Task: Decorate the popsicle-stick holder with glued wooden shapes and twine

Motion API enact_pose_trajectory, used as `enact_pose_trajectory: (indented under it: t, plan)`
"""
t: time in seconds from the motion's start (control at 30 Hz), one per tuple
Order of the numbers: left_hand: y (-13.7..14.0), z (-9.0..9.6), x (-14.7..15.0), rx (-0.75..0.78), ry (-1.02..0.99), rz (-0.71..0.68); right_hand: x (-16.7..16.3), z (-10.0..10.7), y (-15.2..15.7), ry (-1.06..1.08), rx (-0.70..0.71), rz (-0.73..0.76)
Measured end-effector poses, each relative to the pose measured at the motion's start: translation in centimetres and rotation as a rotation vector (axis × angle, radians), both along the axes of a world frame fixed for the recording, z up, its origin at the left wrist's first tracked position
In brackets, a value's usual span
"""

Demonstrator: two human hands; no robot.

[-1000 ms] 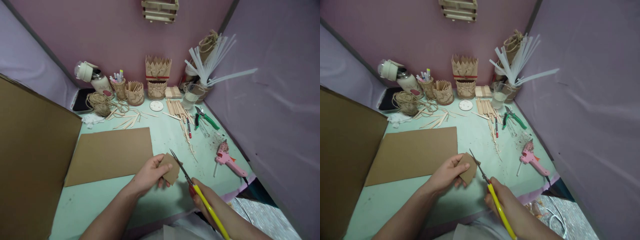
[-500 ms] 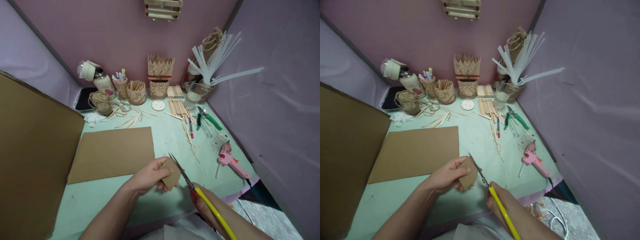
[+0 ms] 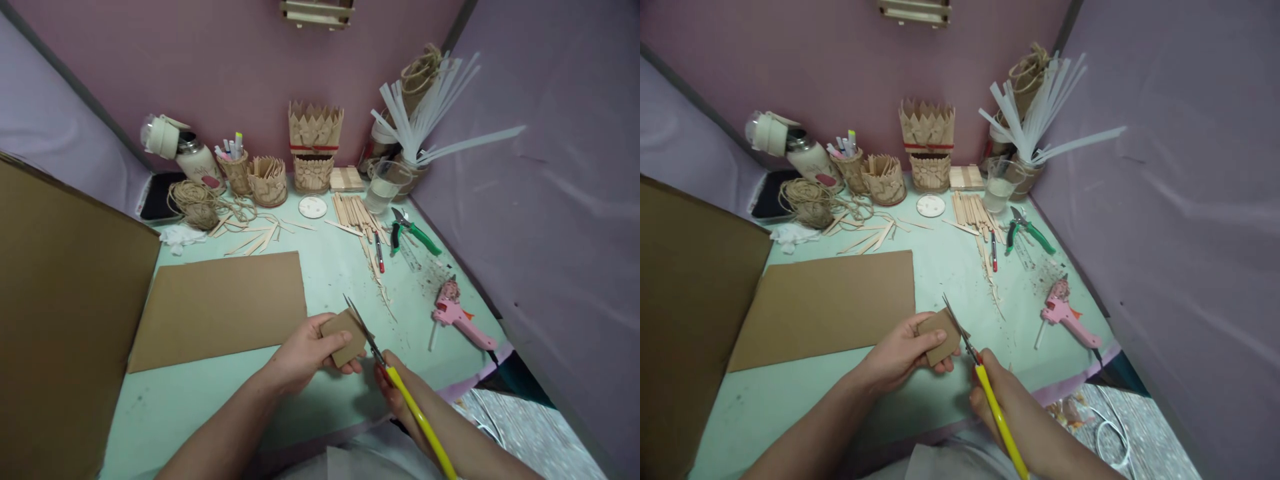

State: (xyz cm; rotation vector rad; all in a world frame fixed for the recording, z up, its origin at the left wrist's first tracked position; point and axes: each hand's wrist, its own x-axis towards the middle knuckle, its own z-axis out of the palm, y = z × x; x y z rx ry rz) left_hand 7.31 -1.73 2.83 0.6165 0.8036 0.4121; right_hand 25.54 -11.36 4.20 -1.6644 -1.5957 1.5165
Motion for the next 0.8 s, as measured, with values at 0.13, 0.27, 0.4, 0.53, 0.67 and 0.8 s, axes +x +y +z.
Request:
enact_pose_trajectory:
  t: [0.13,0.27,0.4,0.53,0.67,0.8]
  plan:
    - [0.1,0.0,-0.1,0.006,-0.032,-0.013,0.5,0.0,-0.3,-0.033,0.046,0.015]
    - [0.0,-0.1,0.0,-0.019,-0.049,0.009,0.2,0.2,-0.4,-0.092,0.013,0.016]
    - [-0.1,-0.1,-0.1,-0.023,-0.057,-0.003,0.1,0.7,-0.4,-0.081,0.024,-0.033]
    - [0.2,0.1,-0.7,0.02,-0.087,-0.07,0.5,1.7,-0.4,-0.074,-0.049,-0.064]
    - [0.6,0.2,-1.1,0.052,-0.098,-0.099,0.6,2.9,0.0,-0.03,-0.123,-0.041]
    - [0.6,0.2,-1.1,0.06,-0.084,-0.102,0.6,3.3,0.2,0.002,-0.172,0.02]
